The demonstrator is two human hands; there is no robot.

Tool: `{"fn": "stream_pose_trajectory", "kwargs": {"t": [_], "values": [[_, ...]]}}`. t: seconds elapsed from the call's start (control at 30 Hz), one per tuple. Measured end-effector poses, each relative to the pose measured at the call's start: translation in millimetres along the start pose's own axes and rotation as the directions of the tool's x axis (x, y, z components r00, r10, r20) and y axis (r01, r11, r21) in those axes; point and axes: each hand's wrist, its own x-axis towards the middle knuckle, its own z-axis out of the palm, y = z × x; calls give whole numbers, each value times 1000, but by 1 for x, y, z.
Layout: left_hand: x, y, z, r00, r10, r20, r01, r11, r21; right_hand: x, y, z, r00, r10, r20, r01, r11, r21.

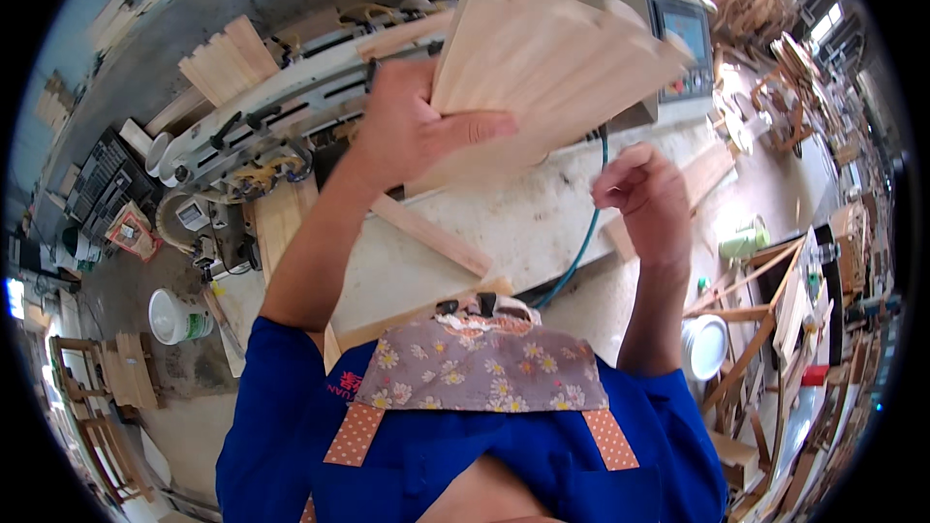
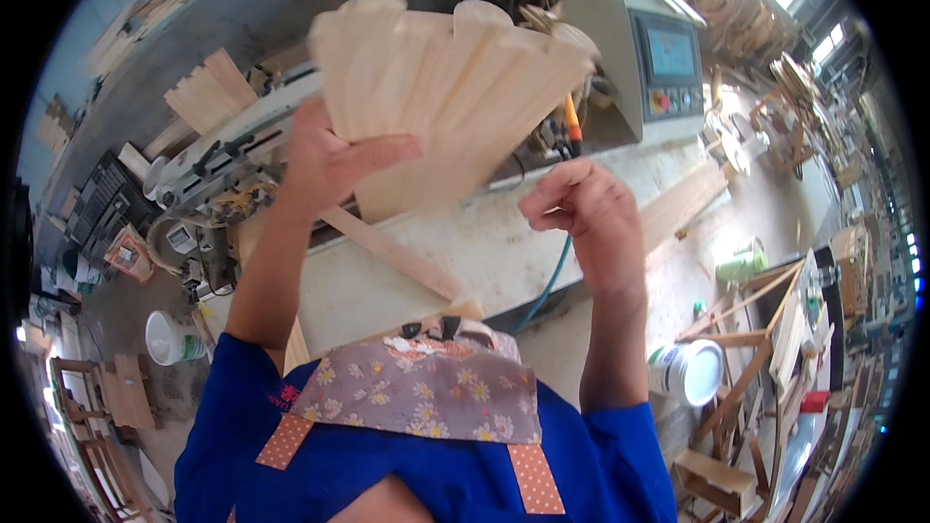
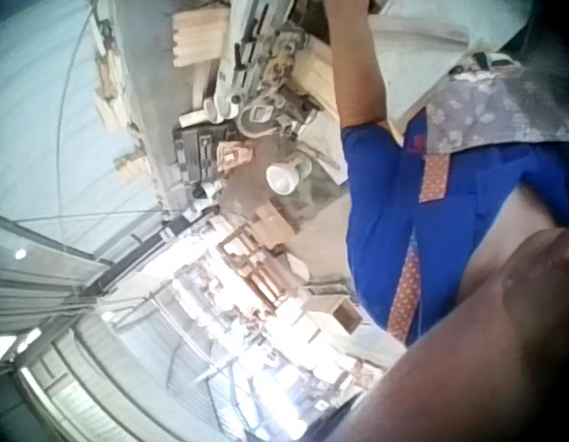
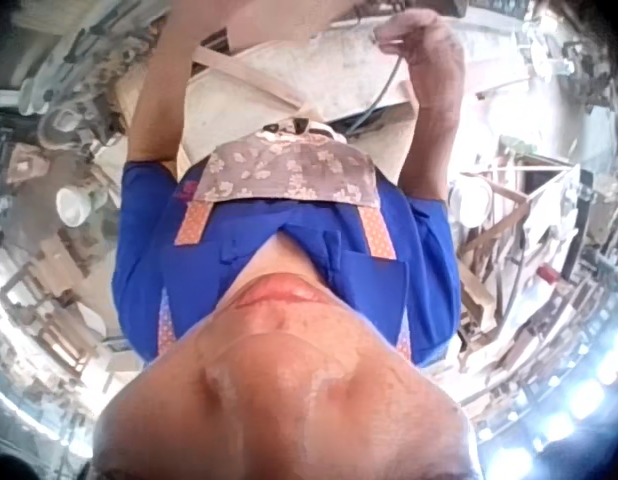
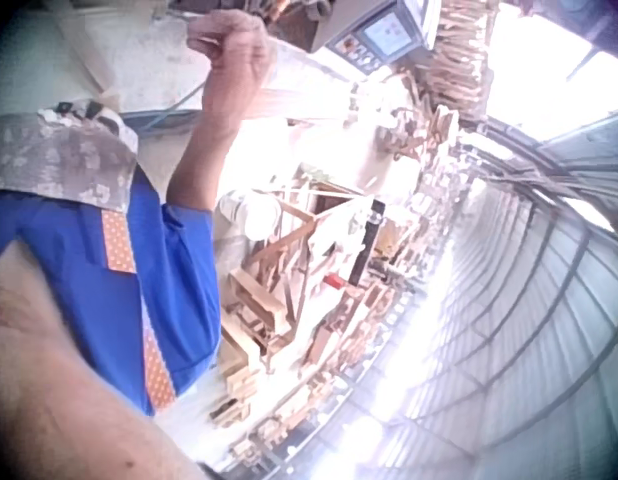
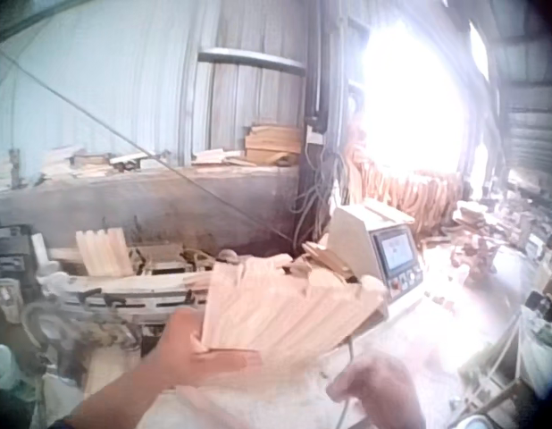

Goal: The person processes wooden panels using a industrial machine, stacking them, clearing debris with an air gun, and applying a tool to the edges.

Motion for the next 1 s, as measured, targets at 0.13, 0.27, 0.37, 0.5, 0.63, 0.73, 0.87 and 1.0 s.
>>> {"fn": "stream_pose_trajectory", "kwargs": {"t": [0.13, 0.27, 0.37, 0.5, 0.63, 0.73, 0.87, 1.0], "values": [[-12, -6, 13, 983, -186, -9, 170, 917, -360, -2, 35, 7, 985, 172, 17, -171, 983, -61], [-19, -13, 14, 967, -252, 26, 239, 872, -427, -4, 62, 8, 962, 271, 11, -271, 961, 52], [-21, -15, 10, 961, -274, 25, 256, 857, -447, -5, 81, 11, 955, 289, 63, -296, 935, 197], [-22, -23, 4, 940, -341, -34, 289, 842, -455, -14, 117, 22, 924, 355, 139, -382, 859, 342], [-20, -50, -11, 876, -431, -216, 302, 840, -451, -37, 150, 27, 817, 548, 178, -576, 767, 283], [-18, -79, -37, 866, -438, -240, 183, 726, -663, -45, 160, 23, 769, 561, 307, -639, 677, 365], [-8, -102, -70, 872, -411, -266, 79, 655, -752, -19, 140, 6, 710, 571, 412, -618, 786, -23], [22, -85, -82, 866, -330, -374, 100, 850, -517, 67, 87, -1, 846, 458, 274, -406, 885, -228]]}}
